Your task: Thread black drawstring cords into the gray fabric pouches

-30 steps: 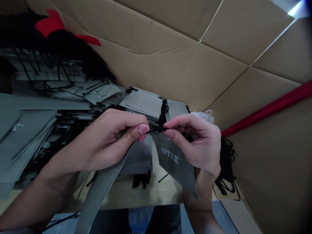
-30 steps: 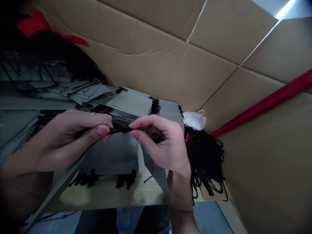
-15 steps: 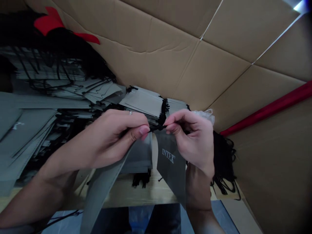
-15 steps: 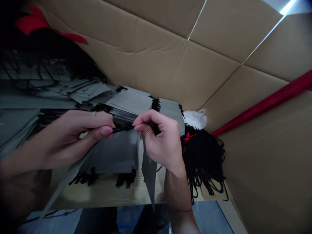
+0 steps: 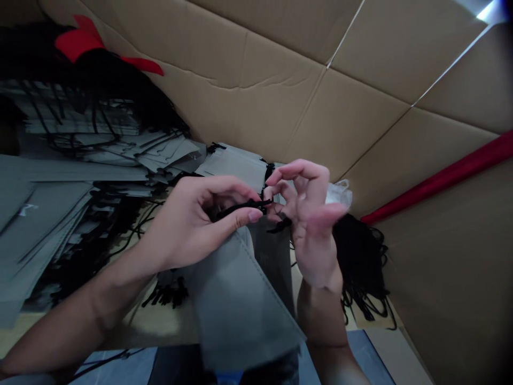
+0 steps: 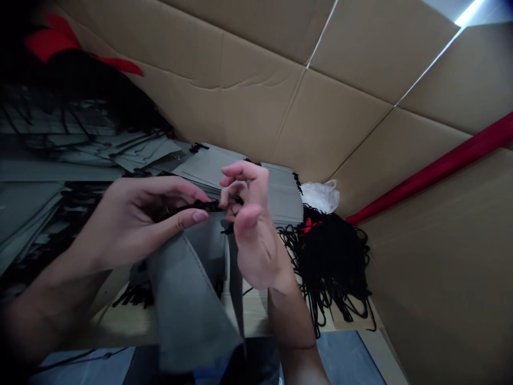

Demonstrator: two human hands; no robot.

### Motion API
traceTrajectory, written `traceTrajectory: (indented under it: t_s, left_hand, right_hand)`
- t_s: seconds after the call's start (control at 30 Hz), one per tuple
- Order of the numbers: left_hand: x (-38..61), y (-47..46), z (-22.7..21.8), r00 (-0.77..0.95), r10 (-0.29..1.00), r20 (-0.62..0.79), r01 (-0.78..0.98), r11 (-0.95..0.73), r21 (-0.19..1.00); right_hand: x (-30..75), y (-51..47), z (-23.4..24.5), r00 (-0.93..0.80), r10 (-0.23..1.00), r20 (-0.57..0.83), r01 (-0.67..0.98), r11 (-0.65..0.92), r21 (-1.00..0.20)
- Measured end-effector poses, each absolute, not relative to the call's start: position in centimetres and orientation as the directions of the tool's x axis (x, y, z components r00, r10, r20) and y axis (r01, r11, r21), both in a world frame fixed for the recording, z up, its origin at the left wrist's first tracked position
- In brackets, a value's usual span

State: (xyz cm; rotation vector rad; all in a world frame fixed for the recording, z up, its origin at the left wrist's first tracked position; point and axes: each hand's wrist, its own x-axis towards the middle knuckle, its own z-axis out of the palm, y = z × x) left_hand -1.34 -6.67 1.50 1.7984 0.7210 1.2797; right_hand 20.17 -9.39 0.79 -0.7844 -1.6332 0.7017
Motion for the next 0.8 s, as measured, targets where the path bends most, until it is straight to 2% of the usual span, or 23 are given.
traceTrajectory:
  t_s: [0.07,0.13,0.27,0.43,0.53,0.63,0.7,0.8]
  left_hand:
    - [-1.1,-6.7,1.7,0.406,0.826,0.391,-0.073,-0.397,0.915]
    - [-0.8,-6.8,2.0,0.44,0.83,0.344,-0.08,-0.345,0.935]
    - [-0.2,-7.3,2.1,0.417,0.808,0.417,0.02,-0.466,0.884]
    - [0.0,-7.7,1.3,0.42,0.708,0.568,0.108,-0.66,0.743]
    - [-0.3,-7.6,1.1,0.413,0.639,0.649,0.163,-0.753,0.637]
    - [-0.9,-7.6,1.3,0.382,0.617,0.688,0.227,-0.785,0.577]
    - [-1.2,-7.6,1.5,0.333,0.621,0.709,0.272,-0.784,0.558]
    - [-1.3,-7.6,1.8,0.283,0.669,0.688,0.256,-0.744,0.617]
  right_hand:
    - [19.9,-9.3,0.5,-0.129,0.779,0.614,0.108,0.627,-0.772]
    - [19.6,-9.4,0.4,-0.127,0.764,0.632,0.081,0.643,-0.761]
    - [19.1,-9.5,0.3,-0.103,0.759,0.642,-0.013,0.645,-0.764]
    - [18.7,-9.4,0.1,-0.079,0.732,0.677,-0.153,0.662,-0.734]
    - [19.4,-9.5,0.6,-0.135,0.734,0.666,-0.05,0.666,-0.744]
    - [20.8,-9.4,1.4,-0.325,0.753,0.572,0.129,0.635,-0.762]
    - [21.5,-9.1,1.6,-0.42,0.744,0.519,0.165,0.625,-0.763]
    - [21.9,-8.6,1.6,-0.38,0.765,0.519,0.127,0.599,-0.79]
